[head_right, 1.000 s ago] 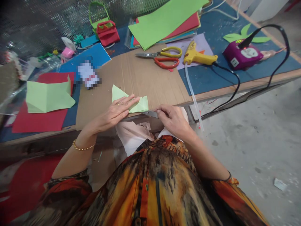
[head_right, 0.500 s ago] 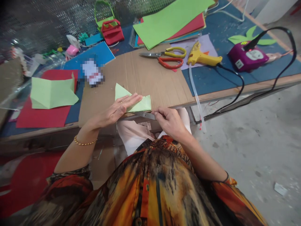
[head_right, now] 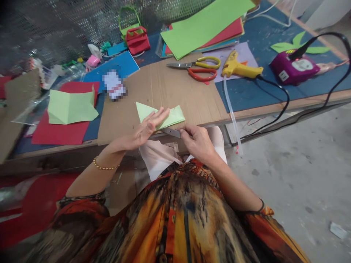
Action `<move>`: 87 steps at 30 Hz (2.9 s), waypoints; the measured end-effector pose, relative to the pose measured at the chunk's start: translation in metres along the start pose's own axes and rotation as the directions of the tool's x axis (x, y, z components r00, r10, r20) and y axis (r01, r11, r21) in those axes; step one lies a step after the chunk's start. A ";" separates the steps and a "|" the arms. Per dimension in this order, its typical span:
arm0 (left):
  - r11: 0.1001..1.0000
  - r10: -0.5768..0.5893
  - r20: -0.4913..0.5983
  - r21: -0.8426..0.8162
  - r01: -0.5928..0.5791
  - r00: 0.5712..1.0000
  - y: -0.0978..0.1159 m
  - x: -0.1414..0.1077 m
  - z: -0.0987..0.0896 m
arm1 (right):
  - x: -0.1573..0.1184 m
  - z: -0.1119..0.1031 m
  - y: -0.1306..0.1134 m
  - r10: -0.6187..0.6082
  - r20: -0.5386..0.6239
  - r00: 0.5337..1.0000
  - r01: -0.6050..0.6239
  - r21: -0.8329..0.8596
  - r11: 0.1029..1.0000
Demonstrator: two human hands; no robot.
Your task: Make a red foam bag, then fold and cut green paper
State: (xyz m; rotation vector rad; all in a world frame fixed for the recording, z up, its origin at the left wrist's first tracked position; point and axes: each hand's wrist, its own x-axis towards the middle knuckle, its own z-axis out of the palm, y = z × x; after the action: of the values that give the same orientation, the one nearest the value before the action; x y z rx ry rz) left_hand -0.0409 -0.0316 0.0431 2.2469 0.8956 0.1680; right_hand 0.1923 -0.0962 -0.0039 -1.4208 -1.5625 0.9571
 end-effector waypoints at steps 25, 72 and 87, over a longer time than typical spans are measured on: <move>0.889 0.071 -0.010 0.454 -0.058 0.997 -0.051 0.031 -0.018 | 0.001 -0.006 0.008 -0.001 0.018 1.000 0.001 -0.007 1.000; 0.895 -0.256 -0.206 0.318 0.312 0.944 -0.041 0.019 -0.059 | 0.031 -0.142 0.039 -0.051 -0.595 0.802 -0.466 -0.678 0.568; 0.931 -0.190 -0.361 0.229 0.284 0.913 -0.005 0.009 -0.051 | 0.029 -0.135 0.040 0.006 -0.545 0.838 -0.530 -0.813 0.239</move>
State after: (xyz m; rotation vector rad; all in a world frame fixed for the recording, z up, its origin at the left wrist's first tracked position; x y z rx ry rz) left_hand -0.0547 0.0058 0.0767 2.3766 1.4489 0.3353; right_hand 0.3306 -0.0614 0.0150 -2.6161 -1.5358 -0.4068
